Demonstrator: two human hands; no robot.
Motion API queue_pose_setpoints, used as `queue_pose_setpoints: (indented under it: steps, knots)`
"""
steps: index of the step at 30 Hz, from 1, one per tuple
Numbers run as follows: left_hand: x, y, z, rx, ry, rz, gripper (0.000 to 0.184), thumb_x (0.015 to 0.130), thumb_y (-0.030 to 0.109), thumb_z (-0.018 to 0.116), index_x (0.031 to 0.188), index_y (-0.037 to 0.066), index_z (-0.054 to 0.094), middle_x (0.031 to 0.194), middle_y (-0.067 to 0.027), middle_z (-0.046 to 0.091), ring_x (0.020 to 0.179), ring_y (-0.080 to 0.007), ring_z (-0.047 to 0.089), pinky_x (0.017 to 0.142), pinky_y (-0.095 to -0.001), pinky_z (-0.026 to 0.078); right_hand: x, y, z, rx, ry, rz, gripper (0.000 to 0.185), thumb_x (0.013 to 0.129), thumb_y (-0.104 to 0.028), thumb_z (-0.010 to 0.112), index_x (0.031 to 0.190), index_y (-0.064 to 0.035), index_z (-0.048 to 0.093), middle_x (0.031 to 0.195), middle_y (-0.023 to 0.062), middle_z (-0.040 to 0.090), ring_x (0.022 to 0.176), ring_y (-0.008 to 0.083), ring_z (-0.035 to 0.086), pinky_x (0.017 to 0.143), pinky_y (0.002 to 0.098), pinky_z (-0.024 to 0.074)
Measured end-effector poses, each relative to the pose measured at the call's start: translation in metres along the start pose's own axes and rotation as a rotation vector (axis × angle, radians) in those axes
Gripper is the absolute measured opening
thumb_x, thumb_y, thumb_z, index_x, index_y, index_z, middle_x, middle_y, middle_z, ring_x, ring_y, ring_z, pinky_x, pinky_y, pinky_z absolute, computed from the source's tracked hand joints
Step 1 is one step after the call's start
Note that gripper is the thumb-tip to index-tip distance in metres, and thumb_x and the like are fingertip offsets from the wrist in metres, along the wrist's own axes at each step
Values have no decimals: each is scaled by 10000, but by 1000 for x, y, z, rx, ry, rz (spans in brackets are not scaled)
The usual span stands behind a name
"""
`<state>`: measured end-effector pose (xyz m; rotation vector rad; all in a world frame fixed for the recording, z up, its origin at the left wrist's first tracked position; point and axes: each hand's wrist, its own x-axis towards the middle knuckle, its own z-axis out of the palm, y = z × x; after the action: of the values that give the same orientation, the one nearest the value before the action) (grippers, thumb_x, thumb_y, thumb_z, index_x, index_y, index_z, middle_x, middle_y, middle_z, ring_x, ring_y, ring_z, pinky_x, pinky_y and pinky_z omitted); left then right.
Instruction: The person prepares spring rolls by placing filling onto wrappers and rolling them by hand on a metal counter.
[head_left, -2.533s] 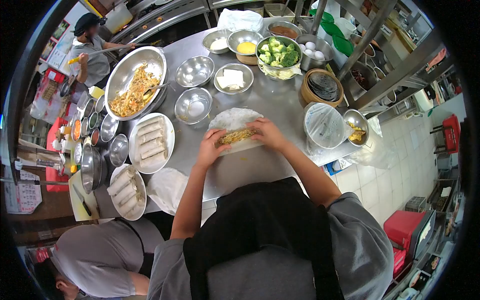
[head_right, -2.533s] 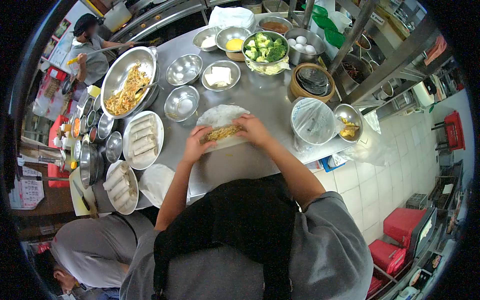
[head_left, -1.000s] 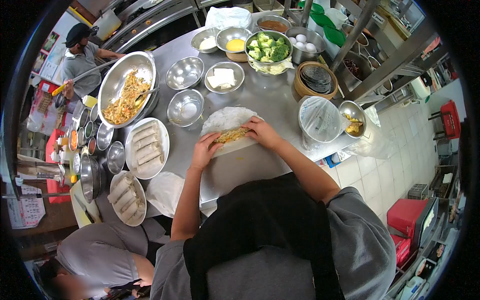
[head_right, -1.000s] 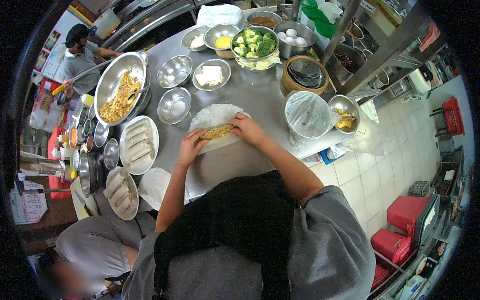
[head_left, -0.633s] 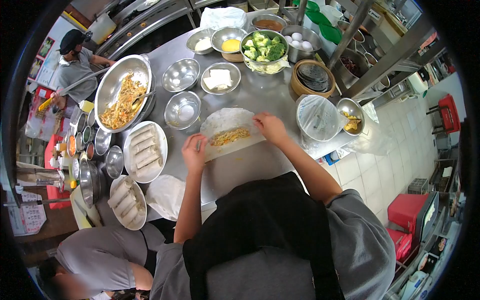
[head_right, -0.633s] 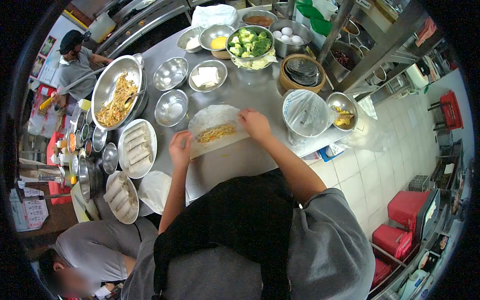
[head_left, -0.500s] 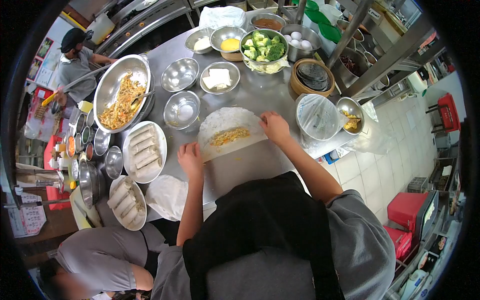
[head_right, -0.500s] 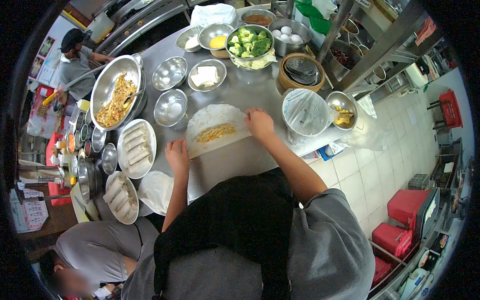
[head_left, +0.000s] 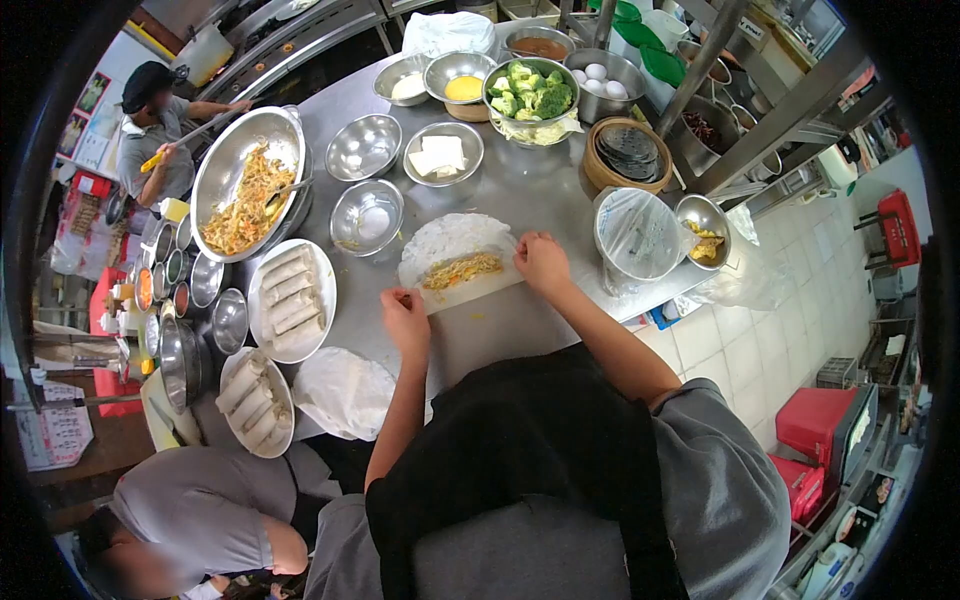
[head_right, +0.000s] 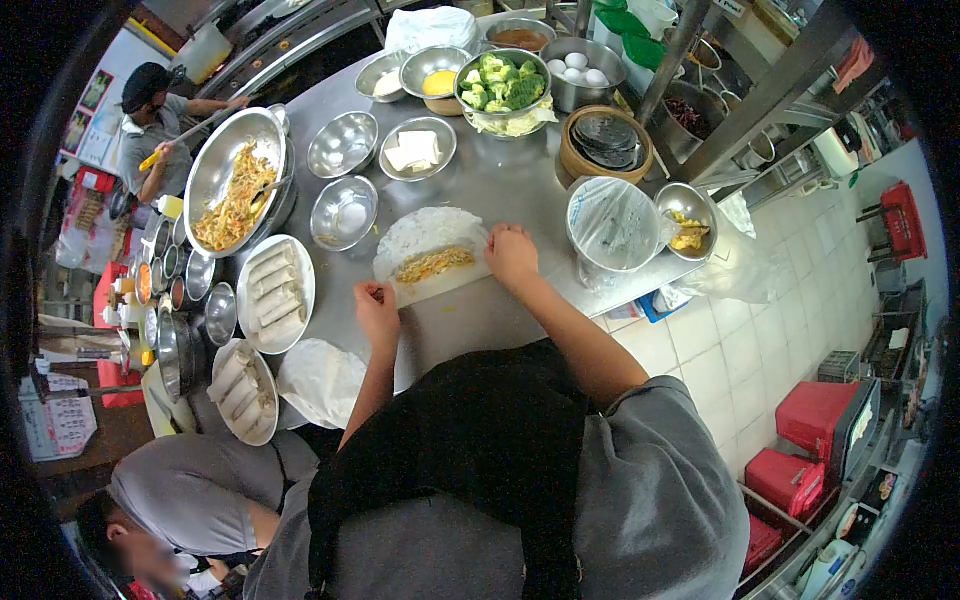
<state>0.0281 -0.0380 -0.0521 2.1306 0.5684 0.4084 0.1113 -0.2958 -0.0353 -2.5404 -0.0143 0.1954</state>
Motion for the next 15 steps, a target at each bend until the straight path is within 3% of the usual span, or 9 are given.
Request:
queue_pose_setpoints:
  steps: [4,7,10,13,15]
  knots:
    - [-6,19,-1,-56,13,-6,476,832,89,771,1226,14,514,930,-118,656,807,-216,648,752,-355,512,-3,-7,-7,65,-19,36,265,830,-154,664,1069,-59,601,1064,184,667,1022,371,644,899,460,521]
    - [-1,3,0,-106,9,-13,541,806,137,806,1250,14,523,910,-115,666,817,-216,649,752,-357,517,-2,-5,-6,80,-9,30,300,826,-154,665,1094,-43,585,1081,189,671,1025,371,651,901,458,522]
    - [2,-7,-2,119,60,92,454,817,226,809,1156,-1,609,886,-89,670,808,-170,638,741,-310,508,-3,-5,-7,82,-7,33,318,820,-158,670,1100,-34,583,1088,184,676,1019,364,657,898,453,526]
    - [11,-10,-17,50,-215,-196,397,803,280,823,1012,-18,665,922,-102,675,847,-194,646,759,-320,510,-2,-5,-8,79,-14,47,307,808,-165,677,1077,-39,602,1068,172,688,1004,352,665,886,448,532]
    - [12,-6,-18,41,-224,-223,354,810,274,813,958,-19,679,969,-132,681,880,-223,656,761,-332,515,0,-4,-9,76,-36,63,286,797,-171,681,1048,-46,623,1040,164,697,992,344,671,875,445,536]
